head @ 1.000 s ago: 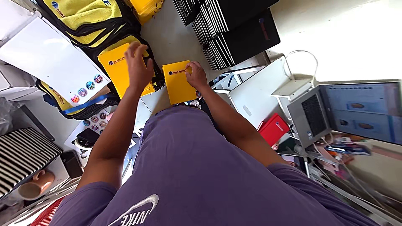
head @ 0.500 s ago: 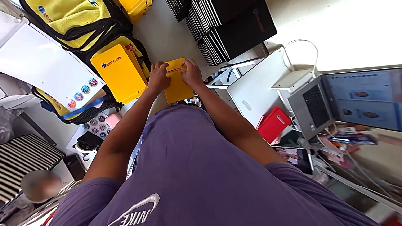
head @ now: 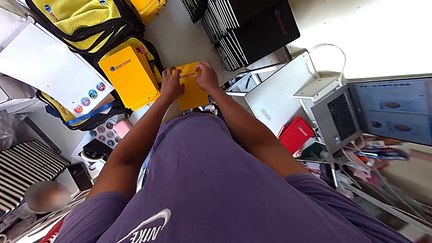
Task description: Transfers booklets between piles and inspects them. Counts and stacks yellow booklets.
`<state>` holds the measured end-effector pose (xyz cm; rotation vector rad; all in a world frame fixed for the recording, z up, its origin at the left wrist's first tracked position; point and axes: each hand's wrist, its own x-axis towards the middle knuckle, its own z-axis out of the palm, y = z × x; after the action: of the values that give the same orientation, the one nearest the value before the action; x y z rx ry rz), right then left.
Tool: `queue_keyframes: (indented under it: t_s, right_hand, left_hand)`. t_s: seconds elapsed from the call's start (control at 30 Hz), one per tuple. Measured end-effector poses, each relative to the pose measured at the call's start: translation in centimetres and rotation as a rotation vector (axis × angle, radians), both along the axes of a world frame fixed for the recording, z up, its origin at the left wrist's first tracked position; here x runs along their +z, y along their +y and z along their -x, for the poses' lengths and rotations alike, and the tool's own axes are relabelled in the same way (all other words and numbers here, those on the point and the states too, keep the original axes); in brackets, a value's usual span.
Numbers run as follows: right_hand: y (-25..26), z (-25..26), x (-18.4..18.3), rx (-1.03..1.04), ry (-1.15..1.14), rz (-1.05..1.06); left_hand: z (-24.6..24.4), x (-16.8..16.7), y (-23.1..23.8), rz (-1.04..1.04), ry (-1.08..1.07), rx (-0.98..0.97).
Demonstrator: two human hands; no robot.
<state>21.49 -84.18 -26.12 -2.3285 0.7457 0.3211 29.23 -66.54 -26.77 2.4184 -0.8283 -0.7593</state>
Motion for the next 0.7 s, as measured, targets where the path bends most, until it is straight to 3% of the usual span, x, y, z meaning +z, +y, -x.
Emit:
queue_keyframes:
  t_s: [0.4, 0.7]
  right_hand:
    - [-0.6, -0.4, -1.2, -0.011, 0.006, -0.058]
    - [-0.6, 0.7, -1.6, -0.017, -0.135, -0.075]
  left_hand:
    - [-0.9, -1.3, -4.0, -0.008, -0.055, -0.135]
    - [-1.0, -2.2, -4.3, 0.105, -0.085, -0.116]
